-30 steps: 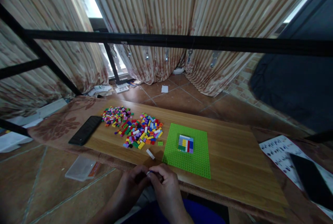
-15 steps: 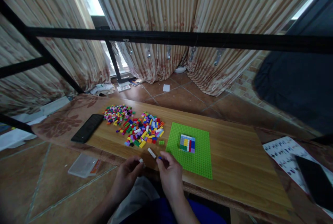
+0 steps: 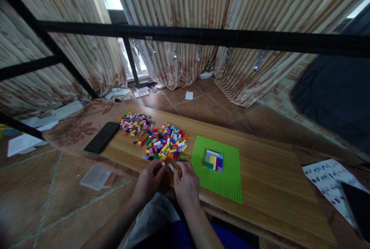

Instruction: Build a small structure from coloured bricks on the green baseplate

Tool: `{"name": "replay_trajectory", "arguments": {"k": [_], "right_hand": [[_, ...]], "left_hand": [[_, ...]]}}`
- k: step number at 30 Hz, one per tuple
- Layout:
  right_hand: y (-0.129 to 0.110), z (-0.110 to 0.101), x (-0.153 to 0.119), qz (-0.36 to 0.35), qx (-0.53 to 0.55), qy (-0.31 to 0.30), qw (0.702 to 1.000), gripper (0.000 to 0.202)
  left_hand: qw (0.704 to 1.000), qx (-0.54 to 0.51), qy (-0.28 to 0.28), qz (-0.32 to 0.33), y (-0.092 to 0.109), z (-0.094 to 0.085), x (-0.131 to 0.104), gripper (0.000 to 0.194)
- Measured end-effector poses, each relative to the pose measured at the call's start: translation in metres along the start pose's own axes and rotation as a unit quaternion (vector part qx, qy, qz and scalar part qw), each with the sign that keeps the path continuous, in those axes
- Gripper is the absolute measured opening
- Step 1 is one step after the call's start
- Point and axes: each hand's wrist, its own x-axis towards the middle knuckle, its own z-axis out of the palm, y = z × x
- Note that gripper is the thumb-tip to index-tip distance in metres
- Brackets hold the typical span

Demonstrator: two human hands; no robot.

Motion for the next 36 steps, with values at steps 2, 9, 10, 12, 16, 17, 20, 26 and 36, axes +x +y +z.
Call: {"name": "replay_trajectory", "arguments": {"k": [2,9,10,12,16,17,20,26,36], "right_hand": [[-0.001,0.001,-0.006,-0.020,-0.045,-0.023,0.999,0.017],[-0.005,0.005,-0.005,-0.037,-0.153,-0.028,0.987,0.017],[-0.005,0.005,-0.003,-0.036,-0.156,-0.023,0.987,0.017],[-0.002,0.006,-0.001,-0.035,-0.159,-0.014,0.987,0.016],[0.005,0.008,0.002,-0.037,-0.146,0.002,0.989,0.018],[0.006,0.008,0.002,-0.038,-0.142,0.007,0.989,0.018],[0.008,0.010,0.000,-0.041,-0.135,0.019,0.990,0.020],[0.007,0.012,-0.004,-0.039,-0.118,0.027,0.992,0.019],[-0.009,0.009,0.014,-0.070,-0.123,0.001,0.990,0.021]], "left_hand": [[1.000,-0.007,0.004,-0.005,0.001,0.000,0.000,0.014],[0.999,-0.044,0.015,0.006,0.005,0.007,0.003,0.015],[0.998,-0.053,0.016,0.016,0.006,0.008,0.003,0.017],[0.997,-0.064,0.015,0.038,0.009,0.008,0.002,0.020],[0.997,-0.061,0.022,0.050,0.007,0.004,-0.006,0.025],[0.997,-0.056,0.034,0.046,0.004,0.002,-0.008,0.025],[0.996,-0.031,0.080,0.029,-0.007,-0.005,-0.010,0.023],[0.991,0.076,0.096,0.049,-0.013,-0.010,0.003,0.022],[0.985,0.149,0.079,0.032,-0.012,-0.006,0.015,0.032]]}}
